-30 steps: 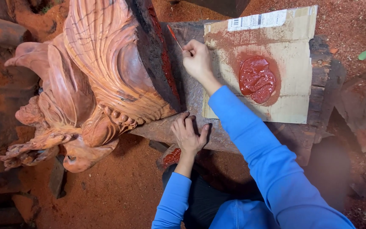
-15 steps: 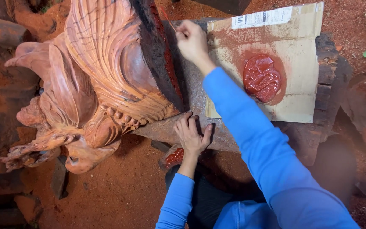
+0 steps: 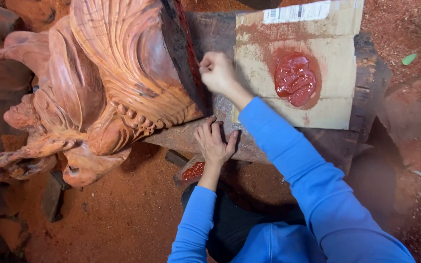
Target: Mixing wood filler on a cardboard palette and applying it to cracks in a large wooden sculpture using a wooden stick.
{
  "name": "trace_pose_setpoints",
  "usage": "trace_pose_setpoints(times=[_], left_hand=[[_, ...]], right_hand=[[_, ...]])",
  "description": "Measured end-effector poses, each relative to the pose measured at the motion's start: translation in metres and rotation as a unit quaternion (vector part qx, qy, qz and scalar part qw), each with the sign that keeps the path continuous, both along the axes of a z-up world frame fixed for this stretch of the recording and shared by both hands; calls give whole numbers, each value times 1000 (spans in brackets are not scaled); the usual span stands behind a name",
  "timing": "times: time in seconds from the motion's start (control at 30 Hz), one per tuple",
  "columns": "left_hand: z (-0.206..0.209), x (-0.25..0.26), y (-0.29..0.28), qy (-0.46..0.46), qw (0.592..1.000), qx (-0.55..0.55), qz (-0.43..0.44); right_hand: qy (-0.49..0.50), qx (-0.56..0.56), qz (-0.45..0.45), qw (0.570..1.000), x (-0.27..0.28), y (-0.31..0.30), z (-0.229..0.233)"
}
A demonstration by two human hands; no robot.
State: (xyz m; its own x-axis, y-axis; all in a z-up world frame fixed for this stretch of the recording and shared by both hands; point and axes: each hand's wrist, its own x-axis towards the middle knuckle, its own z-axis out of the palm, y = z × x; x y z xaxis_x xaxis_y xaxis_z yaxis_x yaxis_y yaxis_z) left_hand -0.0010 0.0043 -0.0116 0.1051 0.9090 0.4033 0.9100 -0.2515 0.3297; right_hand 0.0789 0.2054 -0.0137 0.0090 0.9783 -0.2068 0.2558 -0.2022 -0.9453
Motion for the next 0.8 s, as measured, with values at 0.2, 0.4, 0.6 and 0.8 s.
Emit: trace_pose_setpoints(times=[0.2, 0.4, 0.6, 0.8], left_hand=[[12, 15, -2, 42, 998, -19, 33], [20, 12, -2, 23, 999, 11, -19], [11, 28, 2, -13, 999, -37, -25], [27, 52, -7, -34, 999, -35, -3]], right_hand=[[20, -3, -9, 1000, 39, 26, 35], [-99, 8, 129, 987, 103, -40, 83], [-259, 102, 56, 959, 271, -182, 127], [-584, 225, 8, 780, 281, -238, 40]])
